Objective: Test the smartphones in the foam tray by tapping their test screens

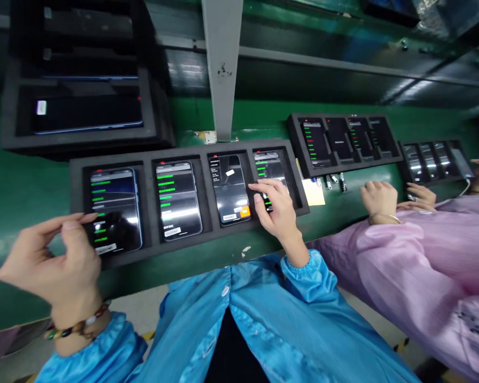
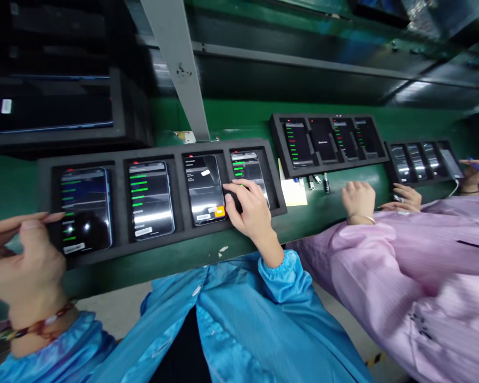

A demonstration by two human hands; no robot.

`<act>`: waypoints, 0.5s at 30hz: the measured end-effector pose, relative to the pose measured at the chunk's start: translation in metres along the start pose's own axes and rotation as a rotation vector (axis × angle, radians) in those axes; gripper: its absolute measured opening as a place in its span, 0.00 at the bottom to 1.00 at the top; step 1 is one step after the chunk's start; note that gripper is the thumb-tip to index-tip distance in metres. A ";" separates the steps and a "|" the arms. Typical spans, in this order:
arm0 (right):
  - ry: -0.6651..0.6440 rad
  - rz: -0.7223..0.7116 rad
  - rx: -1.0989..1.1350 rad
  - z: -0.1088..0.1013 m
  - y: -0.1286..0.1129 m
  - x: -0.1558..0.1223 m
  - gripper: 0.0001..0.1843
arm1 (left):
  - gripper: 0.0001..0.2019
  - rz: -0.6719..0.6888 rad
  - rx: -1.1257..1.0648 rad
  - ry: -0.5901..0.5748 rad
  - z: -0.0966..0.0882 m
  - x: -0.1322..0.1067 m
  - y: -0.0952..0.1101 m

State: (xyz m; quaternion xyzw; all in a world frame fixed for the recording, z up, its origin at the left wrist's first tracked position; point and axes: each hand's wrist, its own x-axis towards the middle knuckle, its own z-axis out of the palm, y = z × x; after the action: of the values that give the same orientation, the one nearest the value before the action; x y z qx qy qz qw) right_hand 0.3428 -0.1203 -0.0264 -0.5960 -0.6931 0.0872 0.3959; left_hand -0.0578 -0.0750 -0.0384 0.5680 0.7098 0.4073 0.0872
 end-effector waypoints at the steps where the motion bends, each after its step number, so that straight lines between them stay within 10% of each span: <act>1: -0.004 0.006 -0.001 0.000 0.000 0.000 0.14 | 0.21 0.022 -0.011 0.052 0.000 0.000 0.003; 15: -0.038 0.071 0.017 -0.001 -0.002 0.000 0.15 | 0.18 0.047 -0.032 0.088 -0.002 -0.001 0.019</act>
State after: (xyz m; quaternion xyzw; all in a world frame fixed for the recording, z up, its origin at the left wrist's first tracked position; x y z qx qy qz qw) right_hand 0.3419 -0.1213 -0.0242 -0.6152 -0.6781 0.1187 0.3842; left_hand -0.0447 -0.0767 -0.0246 0.5647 0.6928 0.4451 0.0555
